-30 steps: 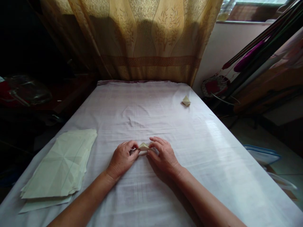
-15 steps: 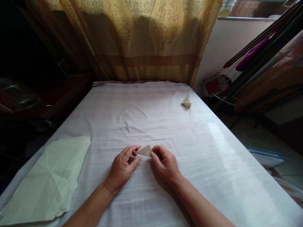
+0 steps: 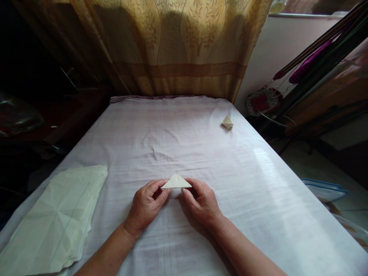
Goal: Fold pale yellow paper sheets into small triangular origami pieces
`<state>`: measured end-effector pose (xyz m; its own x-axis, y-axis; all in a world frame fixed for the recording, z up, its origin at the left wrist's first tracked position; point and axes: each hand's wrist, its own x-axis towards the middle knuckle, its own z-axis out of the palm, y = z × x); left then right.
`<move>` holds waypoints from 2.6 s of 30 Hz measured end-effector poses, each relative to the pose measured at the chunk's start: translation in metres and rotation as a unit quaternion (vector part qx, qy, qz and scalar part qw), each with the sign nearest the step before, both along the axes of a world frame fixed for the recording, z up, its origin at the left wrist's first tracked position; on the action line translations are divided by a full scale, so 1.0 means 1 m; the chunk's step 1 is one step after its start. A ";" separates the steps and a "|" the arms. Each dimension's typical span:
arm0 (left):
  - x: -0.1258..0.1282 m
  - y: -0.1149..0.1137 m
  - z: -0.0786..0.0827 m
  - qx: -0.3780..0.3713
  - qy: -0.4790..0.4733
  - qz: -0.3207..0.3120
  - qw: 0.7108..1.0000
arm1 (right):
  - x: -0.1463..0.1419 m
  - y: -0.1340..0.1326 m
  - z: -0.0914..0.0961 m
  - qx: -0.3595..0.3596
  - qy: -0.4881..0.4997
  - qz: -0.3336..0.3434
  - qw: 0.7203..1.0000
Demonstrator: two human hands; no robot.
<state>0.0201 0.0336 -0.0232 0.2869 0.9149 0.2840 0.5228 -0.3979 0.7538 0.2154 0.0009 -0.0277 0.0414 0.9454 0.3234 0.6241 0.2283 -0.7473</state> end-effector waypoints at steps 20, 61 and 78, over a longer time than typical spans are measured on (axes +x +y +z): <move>0.002 -0.002 0.001 -0.013 -0.015 0.010 1.000 | 0.002 0.001 -0.006 0.013 -0.020 -0.025 0.999; 0.007 -0.003 0.003 -0.014 -0.054 0.025 0.998 | -0.002 0.000 -0.007 0.027 -0.062 -0.013 0.998; 0.012 -0.001 0.002 -0.037 -0.062 0.079 0.994 | -0.008 -0.001 0.001 0.114 -0.139 0.034 0.983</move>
<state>0.0320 0.0323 -0.0211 0.1039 0.9656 0.2382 0.4755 -0.2586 0.8409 0.2075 0.0004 -0.0264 -0.1393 0.8449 0.5164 0.7748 0.4177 -0.4745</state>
